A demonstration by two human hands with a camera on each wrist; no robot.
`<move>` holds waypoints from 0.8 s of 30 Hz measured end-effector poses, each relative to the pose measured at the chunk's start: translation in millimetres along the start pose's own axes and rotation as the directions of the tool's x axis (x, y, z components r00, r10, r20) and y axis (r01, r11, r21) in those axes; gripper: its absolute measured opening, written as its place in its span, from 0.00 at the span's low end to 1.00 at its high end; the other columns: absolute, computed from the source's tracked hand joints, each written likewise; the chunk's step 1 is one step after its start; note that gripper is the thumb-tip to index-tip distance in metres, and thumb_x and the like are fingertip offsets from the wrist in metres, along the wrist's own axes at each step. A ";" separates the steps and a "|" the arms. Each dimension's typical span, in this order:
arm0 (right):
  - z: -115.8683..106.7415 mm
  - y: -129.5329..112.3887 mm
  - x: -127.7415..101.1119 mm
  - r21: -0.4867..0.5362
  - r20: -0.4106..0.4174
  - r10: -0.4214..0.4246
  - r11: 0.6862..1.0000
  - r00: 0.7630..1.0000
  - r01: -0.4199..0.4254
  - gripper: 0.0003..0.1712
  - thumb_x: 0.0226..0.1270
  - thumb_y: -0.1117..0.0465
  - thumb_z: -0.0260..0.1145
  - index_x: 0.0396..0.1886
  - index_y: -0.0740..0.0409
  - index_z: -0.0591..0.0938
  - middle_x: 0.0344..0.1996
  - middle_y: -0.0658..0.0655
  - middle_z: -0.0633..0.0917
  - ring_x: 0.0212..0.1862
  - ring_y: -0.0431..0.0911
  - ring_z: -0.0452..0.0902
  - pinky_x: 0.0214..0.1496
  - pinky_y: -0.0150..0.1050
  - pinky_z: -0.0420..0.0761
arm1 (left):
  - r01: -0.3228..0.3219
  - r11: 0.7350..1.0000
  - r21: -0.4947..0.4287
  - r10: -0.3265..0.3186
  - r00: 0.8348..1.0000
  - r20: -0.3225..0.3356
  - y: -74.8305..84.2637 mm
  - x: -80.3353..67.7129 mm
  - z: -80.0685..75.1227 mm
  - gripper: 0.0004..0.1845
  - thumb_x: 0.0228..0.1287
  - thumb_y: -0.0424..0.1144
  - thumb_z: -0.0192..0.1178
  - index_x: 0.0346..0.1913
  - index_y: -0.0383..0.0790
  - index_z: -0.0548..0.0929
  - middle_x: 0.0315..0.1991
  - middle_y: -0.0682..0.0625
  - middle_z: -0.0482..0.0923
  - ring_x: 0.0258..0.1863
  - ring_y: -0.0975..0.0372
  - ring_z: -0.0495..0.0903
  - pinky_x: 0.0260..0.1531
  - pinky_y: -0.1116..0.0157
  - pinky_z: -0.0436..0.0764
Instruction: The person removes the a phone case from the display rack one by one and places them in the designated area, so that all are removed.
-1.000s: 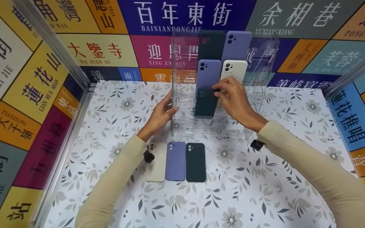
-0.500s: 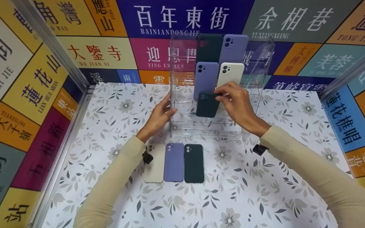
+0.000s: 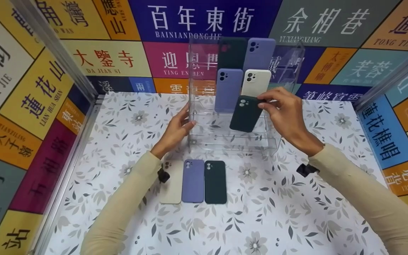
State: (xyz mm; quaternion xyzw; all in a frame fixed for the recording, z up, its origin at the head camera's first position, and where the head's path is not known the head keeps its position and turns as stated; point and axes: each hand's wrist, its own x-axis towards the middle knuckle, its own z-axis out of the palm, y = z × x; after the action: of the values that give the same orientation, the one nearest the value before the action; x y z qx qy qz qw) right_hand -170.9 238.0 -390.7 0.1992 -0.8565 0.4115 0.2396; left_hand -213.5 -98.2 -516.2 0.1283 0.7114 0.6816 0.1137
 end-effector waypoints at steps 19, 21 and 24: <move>4.3 19.4 -51.4 -0.009 0.055 0.037 0.999 0.998 -0.036 0.12 0.65 0.78 0.78 0.45 0.64 0.94 0.41 0.60 0.89 0.45 0.51 0.88 0.48 0.23 0.80 | 0.009 1.000 0.004 -0.009 1.000 0.005 -0.5 1.1 -1.1 0.42 0.85 0.29 0.56 0.91 0.45 0.50 0.84 0.36 0.63 0.78 0.42 0.72 0.72 0.38 0.74; 5.9 21.6 -56.5 -0.008 0.060 0.044 0.999 0.997 -0.043 0.12 0.65 0.78 0.78 0.45 0.64 0.94 0.41 0.60 0.89 0.45 0.52 0.88 0.47 0.23 0.80 | 0.005 1.000 0.004 -0.005 1.000 0.006 -0.1 0.9 -1.0 0.42 0.85 0.30 0.56 0.91 0.45 0.50 0.84 0.36 0.63 0.79 0.42 0.72 0.72 0.39 0.75; 8.3 25.2 -64.3 0.000 0.066 0.056 0.998 0.996 -0.056 0.11 0.65 0.78 0.78 0.45 0.65 0.94 0.41 0.60 0.89 0.45 0.53 0.88 0.47 0.23 0.80 | 0.001 1.000 0.008 -0.001 1.000 0.007 0.5 0.0 -1.0 0.41 0.85 0.30 0.57 0.91 0.45 0.50 0.85 0.36 0.62 0.79 0.42 0.71 0.72 0.40 0.75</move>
State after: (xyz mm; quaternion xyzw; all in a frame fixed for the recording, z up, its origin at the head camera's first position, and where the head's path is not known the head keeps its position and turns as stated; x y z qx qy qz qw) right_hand -134.7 255.3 -447.6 0.1890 -0.8687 0.4121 0.1995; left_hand -213.8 -99.2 -515.7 0.1306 0.7137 0.6783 0.1162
